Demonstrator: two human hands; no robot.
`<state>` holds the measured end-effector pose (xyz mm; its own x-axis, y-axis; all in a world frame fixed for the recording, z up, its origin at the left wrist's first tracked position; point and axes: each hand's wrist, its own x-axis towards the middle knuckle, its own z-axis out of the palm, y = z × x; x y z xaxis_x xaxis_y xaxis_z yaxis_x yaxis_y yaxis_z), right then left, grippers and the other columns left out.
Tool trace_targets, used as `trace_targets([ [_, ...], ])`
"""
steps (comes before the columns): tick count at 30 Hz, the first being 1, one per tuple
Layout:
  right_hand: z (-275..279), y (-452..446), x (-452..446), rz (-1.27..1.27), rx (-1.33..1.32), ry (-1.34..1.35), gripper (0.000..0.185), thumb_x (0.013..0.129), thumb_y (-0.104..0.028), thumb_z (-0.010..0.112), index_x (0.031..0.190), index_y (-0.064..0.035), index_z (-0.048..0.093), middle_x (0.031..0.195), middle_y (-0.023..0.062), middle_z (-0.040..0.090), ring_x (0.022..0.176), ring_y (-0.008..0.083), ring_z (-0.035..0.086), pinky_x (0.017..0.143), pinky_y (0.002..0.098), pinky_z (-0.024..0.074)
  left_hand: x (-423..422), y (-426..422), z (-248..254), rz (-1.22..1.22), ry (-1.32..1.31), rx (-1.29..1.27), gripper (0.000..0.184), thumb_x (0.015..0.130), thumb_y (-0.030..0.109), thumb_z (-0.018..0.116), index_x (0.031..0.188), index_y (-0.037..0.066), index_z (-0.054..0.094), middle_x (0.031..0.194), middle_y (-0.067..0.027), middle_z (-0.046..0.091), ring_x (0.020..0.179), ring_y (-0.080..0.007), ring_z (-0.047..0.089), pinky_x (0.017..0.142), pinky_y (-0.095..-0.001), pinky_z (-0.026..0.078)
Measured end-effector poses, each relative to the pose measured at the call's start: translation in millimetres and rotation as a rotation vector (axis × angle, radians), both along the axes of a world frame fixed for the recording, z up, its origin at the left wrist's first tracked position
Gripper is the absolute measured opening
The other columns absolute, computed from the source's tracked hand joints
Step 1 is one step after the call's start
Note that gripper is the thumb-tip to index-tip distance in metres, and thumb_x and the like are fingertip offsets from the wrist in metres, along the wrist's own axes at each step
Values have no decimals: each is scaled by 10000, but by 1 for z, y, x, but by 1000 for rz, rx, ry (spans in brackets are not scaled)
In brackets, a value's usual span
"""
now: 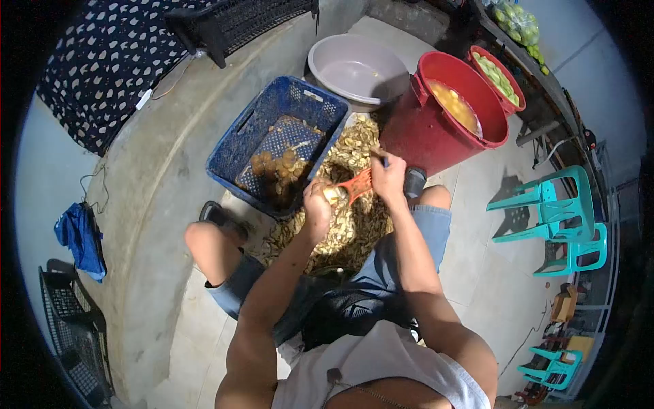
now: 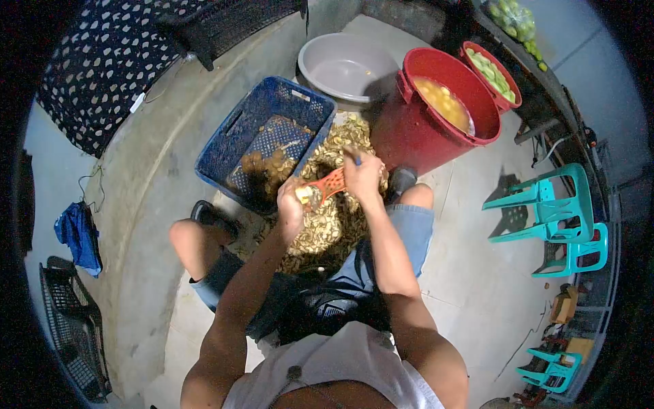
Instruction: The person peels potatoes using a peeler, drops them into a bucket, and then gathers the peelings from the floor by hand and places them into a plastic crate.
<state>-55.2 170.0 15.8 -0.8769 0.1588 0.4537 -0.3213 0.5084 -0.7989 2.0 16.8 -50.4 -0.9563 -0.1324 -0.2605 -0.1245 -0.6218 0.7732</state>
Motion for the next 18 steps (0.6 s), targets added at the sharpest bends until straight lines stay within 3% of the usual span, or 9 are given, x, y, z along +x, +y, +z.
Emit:
trace_targets([
  [2,-2,3,3,-1,271,-132,198,814,-135,603,927,-8,706,639,239,588,570,320,627,556,378,466,-7,5,-33,31,226,63,295,992,256,362,862,55,536,739,-54,574,516,-126,539,402,-255,416],
  [4,-25,16,-13,-112,247,-123,215,820,-136,593,962,-25,710,638,239,586,560,304,628,553,378,466,2,6,7,24,-153,-40,272,984,241,368,867,64,538,729,-52,572,483,-122,514,400,-256,408],
  [5,-25,19,-16,-136,179,-103,207,823,-142,592,949,-26,709,629,238,577,547,305,619,542,387,457,4,4,19,55,-266,73,257,981,235,360,869,86,537,700,-49,557,467,-112,496,399,-261,406],
  [8,-22,18,-16,-130,131,-162,204,836,-163,601,941,-25,708,613,222,576,523,286,595,542,392,454,5,-8,24,-115,-263,249,283,984,256,349,846,98,539,662,-47,547,463,-123,503,391,-248,383],
  [10,-24,7,-9,-10,3,-195,221,847,-187,606,953,-23,710,602,208,577,514,229,576,544,375,448,6,-6,22,-228,-160,467,364,979,364,375,829,105,581,681,-59,581,513,-197,550,454,-306,423],
  [11,-24,7,-9,-20,241,-95,240,866,-217,611,927,-3,701,563,173,553,503,157,523,528,350,425,6,-5,17,-229,-229,605,373,972,386,389,843,101,592,693,-67,588,535,-203,554,482,-322,438],
  [12,-26,9,-10,-16,242,-98,240,866,-217,611,927,-3,701,563,173,553,503,157,523,528,350,425,6,-6,9,-224,-298,740,385,965,407,403,857,96,603,705,-74,594,557,-209,557,510,-339,453],
  [15,-33,17,-20,-125,-50,-130,346,886,-274,623,777,54,643,507,115,474,500,121,412,498,359,375,3,-14,-11,-297,-287,816,403,955,420,420,895,74,617,721,-89,598,581,-207,550,519,-323,448],
  [18,-43,28,-25,-114,-158,-182,471,890,-317,638,605,43,534,486,75,473,492,114,403,486,370,365,-7,-21,-19,-317,-151,808,414,953,418,421,929,54,617,729,-93,595,595,-205,540,517,-313,440],
])
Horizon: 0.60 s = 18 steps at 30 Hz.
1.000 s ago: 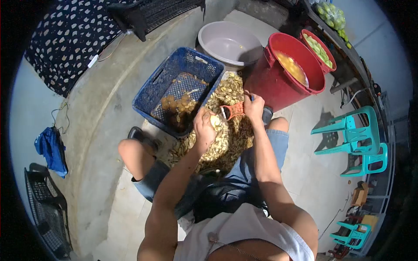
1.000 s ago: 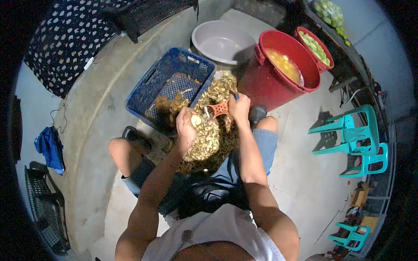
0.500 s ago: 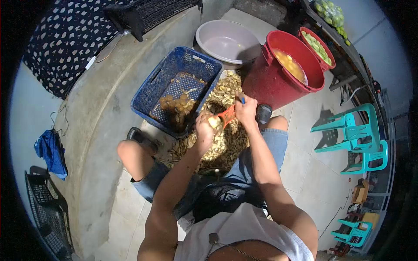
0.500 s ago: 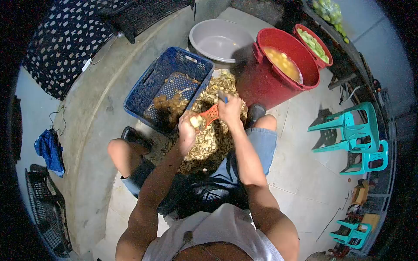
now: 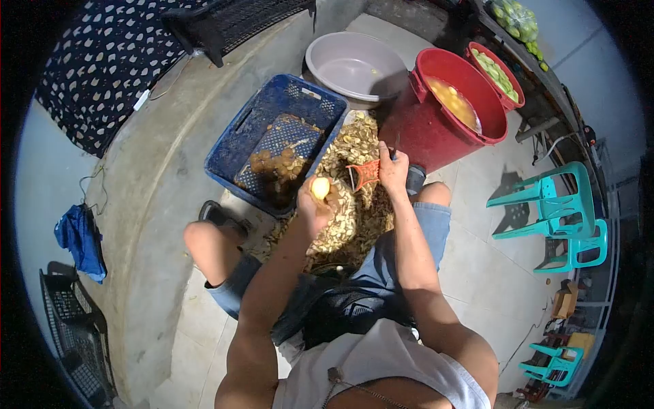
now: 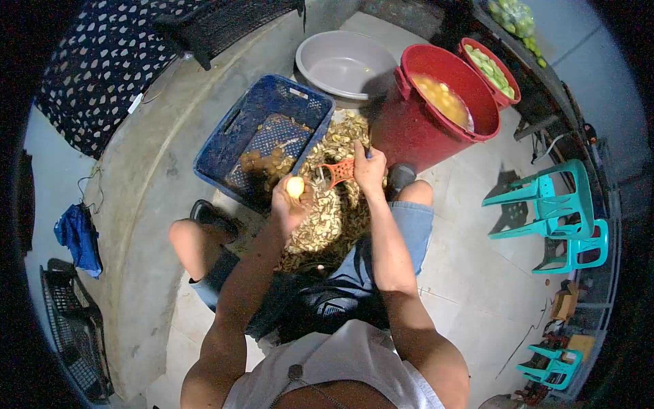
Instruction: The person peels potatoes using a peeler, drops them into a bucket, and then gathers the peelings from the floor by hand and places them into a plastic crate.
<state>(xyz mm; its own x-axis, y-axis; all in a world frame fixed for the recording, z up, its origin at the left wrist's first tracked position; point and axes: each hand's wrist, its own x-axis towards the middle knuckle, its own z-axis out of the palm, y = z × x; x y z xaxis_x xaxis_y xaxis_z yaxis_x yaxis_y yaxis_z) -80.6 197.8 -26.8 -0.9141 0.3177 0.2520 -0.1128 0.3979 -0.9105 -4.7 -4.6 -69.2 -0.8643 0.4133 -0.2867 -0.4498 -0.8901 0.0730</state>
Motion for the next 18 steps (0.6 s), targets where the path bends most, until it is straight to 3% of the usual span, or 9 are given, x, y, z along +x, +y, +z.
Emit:
trace_targets([
  [5,-5,-3,5,24,86,-28,493,901,-316,633,563,13,487,478,21,430,483,100,400,466,361,343,2,-3,34,0,197,-98,466,977,481,400,1007,46,565,748,-60,558,637,-158,488,569,-284,382],
  [10,4,-9,10,61,52,-30,507,905,-327,632,543,-7,477,475,-3,407,477,89,391,458,341,325,2,10,49,167,3,-400,476,984,521,392,1061,70,523,741,-35,538,613,-136,463,561,-281,368],
  [14,1,-10,11,67,52,-30,499,906,-326,631,546,-10,491,478,-5,430,480,80,385,455,338,315,8,-2,49,80,139,-290,391,974,477,449,977,97,538,714,-35,529,592,-134,448,551,-289,359],
  [16,2,-13,12,63,56,-27,493,907,-323,630,550,-11,498,480,-5,439,482,77,383,453,337,311,9,-5,39,48,284,-50,309,944,410,510,915,105,549,670,-29,503,579,-132,434,546,-291,352],
  [18,3,-16,14,76,39,28,486,905,-326,631,564,-2,513,483,-4,452,484,82,385,452,340,310,8,-6,33,44,302,-6,288,927,395,522,896,111,553,647,-28,485,575,-133,431,544,-291,349],
])
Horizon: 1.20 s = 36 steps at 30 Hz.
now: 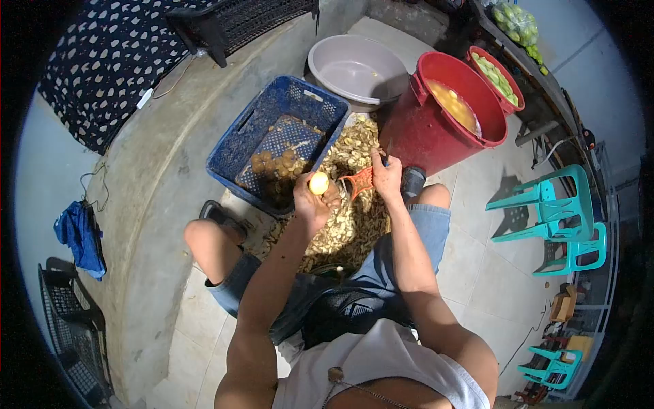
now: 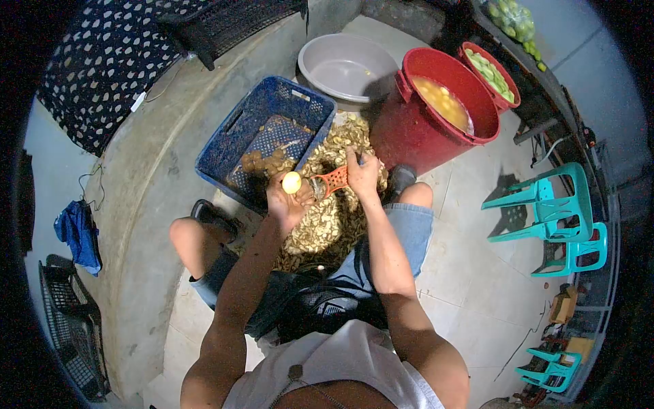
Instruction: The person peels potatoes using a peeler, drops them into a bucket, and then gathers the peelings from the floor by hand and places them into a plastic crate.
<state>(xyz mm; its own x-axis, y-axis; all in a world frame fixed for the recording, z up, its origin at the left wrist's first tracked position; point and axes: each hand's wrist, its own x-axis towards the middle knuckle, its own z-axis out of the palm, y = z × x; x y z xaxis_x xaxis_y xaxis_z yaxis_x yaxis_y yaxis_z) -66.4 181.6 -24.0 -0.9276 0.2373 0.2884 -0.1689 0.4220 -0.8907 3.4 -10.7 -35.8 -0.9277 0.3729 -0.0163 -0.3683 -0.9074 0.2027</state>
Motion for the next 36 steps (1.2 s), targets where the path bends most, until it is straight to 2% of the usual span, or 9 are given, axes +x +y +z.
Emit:
trace_targets([
  [8,11,-3,6,21,0,-33,471,906,-318,628,587,14,526,497,12,471,497,92,396,469,347,322,-1,1,27,140,-62,-152,51,927,149,566,966,118,558,719,-21,500,588,-111,440,555,-276,373],
  [10,6,-2,6,16,-39,-33,469,905,-314,629,589,17,525,497,17,472,497,93,396,471,349,322,-2,-7,28,225,36,-210,179,891,6,593,1019,121,543,778,-12,520,596,-100,459,554,-269,397],
  [14,-1,3,2,15,25,-49,464,902,-309,634,594,22,528,487,18,459,496,94,395,480,344,331,-26,-18,-62,248,-304,-499,324,842,-48,642,1078,125,502,827,-29,537,605,-104,507,538,-285,435],
  [16,-3,5,-4,15,35,-61,465,901,-308,634,594,23,525,485,16,453,499,92,397,485,339,336,-16,-12,2,285,-221,-606,392,833,-58,648,1142,127,494,861,-43,560,627,-118,535,544,-285,461],
  [18,-10,13,-2,25,-11,-118,482,900,-312,637,572,14,501,482,13,437,501,92,396,488,340,334,-8,-10,29,298,26,-375,498,812,-91,645,1226,123,469,898,-60,583,656,-137,564,535,-292,480],
  [22,0,9,3,16,-36,-41,465,910,-325,625,598,-1,506,518,13,458,511,95,408,491,344,341,-15,-25,-14,277,-170,82,260,911,142,574,1158,62,558,939,-109,604,706,-199,596,607,-341,508],
  [23,1,6,1,24,-40,-38,465,910,-325,625,598,-1,506,518,13,458,511,95,408,491,344,341,-14,-23,-17,301,-202,35,309,942,311,529,1084,48,609,918,-123,608,686,-205,590,606,-336,498],
  [31,-1,-1,6,3,-10,-84,449,901,-294,634,594,10,508,508,17,448,512,97,400,482,336,331,-10,-12,-18,258,-56,-308,219,969,341,467,969,135,541,630,-42,519,462,-123,464,397,-227,334],
  [36,23,-26,18,-43,100,74,309,895,-196,607,691,34,575,547,123,542,512,138,471,518,358,389,-2,4,-17,233,-150,-410,212,975,326,468,961,123,526,639,-13,514,479,-97,447,430,-262,379],
])
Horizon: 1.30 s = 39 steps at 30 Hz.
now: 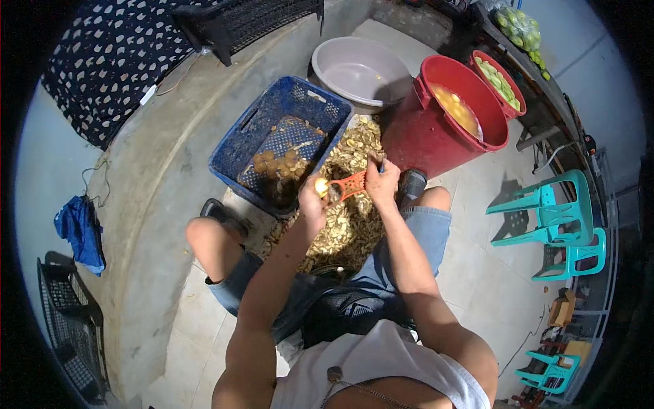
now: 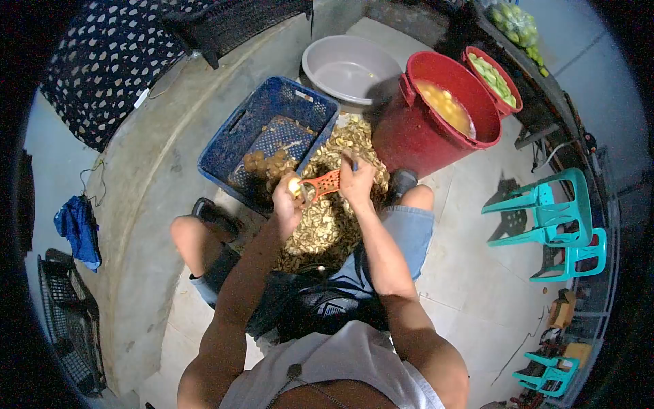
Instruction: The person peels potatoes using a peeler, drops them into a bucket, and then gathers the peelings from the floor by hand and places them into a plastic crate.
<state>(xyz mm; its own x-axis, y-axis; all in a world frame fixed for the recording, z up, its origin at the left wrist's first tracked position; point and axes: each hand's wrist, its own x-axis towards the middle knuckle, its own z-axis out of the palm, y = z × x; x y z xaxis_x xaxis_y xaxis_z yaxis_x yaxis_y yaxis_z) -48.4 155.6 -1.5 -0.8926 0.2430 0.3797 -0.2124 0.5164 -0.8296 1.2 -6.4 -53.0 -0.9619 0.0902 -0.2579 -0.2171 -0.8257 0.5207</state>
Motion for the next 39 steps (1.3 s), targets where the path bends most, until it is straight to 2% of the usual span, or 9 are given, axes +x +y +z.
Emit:
trace_targets([
  [2,3,-6,4,-1,202,322,346,907,-212,590,649,11,534,514,158,441,450,198,421,491,351,363,2,9,0,80,-126,-218,197,964,283,472,959,106,559,724,-18,545,618,-125,558,522,-288,461],
  [3,-3,4,3,13,234,155,151,813,-94,569,770,38,629,557,202,511,497,285,541,518,366,432,7,15,19,140,-206,-238,178,947,266,491,960,114,583,787,-15,560,711,-140,582,594,-306,483],
  [8,1,17,-13,-162,45,52,239,878,-138,586,700,21,597,529,181,511,438,234,500,470,372,414,9,4,5,6,-112,-189,183,946,243,449,964,116,580,774,-5,560,645,-126,553,480,-268,425],
  [11,14,3,5,80,213,313,180,846,-102,610,708,15,603,572,204,544,519,353,590,493,380,427,6,21,4,60,-147,-199,216,961,238,407,965,100,573,750,-7,545,578,-121,516,448,-269,405],
  [16,1,29,-17,-198,120,148,281,905,-164,611,703,30,602,546,201,489,447,200,425,476,356,390,13,13,5,-52,-120,-194,254,983,236,355,970,82,557,706,-34,512,558,-136,515,447,-290,412],
  [22,3,18,-2,33,142,326,350,904,-187,616,631,23,554,489,135,467,445,140,451,460,341,361,10,14,6,-52,-365,-131,248,974,319,409,990,101,527,727,-28,519,615,-183,563,456,-314,419],
  [25,4,27,-4,-42,-109,180,411,922,-220,598,588,-10,482,491,32,393,490,105,365,459,329,303,5,3,-48,-221,-209,33,282,980,371,422,936,117,536,699,-7,514,542,-138,479,496,-285,384],
  [32,27,65,0,-135,-551,151,415,948,-266,585,606,-53,485,589,-76,415,576,66,342,498,299,276,26,26,-85,-392,-491,-558,337,977,390,441,1077,95,571,675,-8,561,487,-134,490,481,-260,459],
  [39,16,111,-2,-504,-968,208,365,834,-394,715,724,-93,540,672,-20,503,596,87,440,544,273,384,-7,107,-20,-573,-326,-231,348,978,374,458,1161,91,544,844,-23,613,723,-126,561,661,-284,500],
])
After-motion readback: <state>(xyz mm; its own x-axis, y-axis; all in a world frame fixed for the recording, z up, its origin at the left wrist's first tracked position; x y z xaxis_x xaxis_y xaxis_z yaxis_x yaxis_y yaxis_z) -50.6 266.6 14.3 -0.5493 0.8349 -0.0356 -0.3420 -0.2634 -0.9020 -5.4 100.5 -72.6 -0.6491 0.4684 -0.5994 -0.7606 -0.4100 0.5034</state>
